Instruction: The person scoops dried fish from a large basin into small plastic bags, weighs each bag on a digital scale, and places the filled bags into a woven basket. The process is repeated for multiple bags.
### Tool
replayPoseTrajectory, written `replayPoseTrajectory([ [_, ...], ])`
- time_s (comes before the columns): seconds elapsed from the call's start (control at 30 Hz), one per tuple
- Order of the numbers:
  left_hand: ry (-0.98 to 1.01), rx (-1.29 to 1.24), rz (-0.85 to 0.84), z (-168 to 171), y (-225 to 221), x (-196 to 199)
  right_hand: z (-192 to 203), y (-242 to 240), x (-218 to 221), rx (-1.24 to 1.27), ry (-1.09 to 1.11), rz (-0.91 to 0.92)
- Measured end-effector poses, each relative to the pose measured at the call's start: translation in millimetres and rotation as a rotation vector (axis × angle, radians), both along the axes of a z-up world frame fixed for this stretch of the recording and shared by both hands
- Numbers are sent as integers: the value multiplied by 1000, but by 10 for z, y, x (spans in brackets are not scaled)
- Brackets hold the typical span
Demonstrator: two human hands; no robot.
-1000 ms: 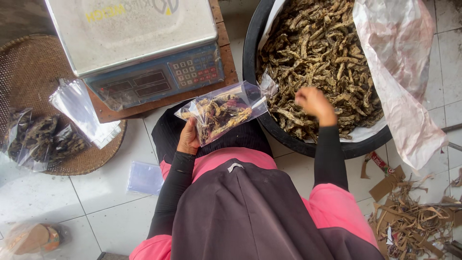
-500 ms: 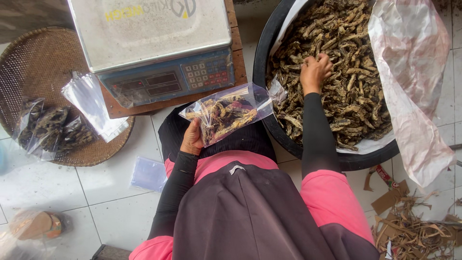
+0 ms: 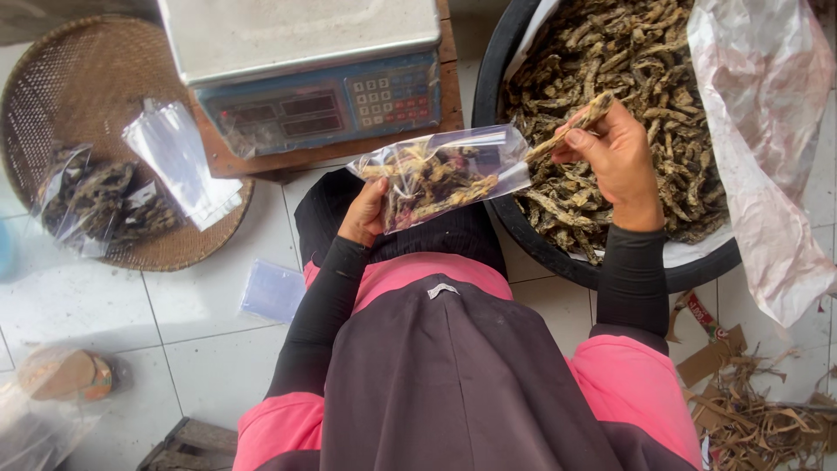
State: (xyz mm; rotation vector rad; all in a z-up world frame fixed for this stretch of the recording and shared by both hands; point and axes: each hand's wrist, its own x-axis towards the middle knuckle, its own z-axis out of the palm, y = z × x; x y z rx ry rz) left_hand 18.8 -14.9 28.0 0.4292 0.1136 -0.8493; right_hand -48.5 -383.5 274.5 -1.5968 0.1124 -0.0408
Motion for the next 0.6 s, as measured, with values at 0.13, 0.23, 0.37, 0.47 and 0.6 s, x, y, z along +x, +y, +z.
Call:
replayPoseTrajectory([
  [0.13, -39, 59, -17, 122, -22, 33, 134, 400, -12, -203, 28, 111],
  [0.23, -112, 97, -18, 176, 4, 13, 41, 654, -45, -21, 111, 171],
  [0.37, -90, 102, -45, 264, 86, 9, -93, 726, -48, 34, 285, 239],
  [0.47, -114, 108, -101, 345, 123, 3, -139, 678, -73, 120, 434, 366],
  [0.6, -95, 77, -174, 415, 121, -22, -177, 765, -87, 148, 505, 461],
])
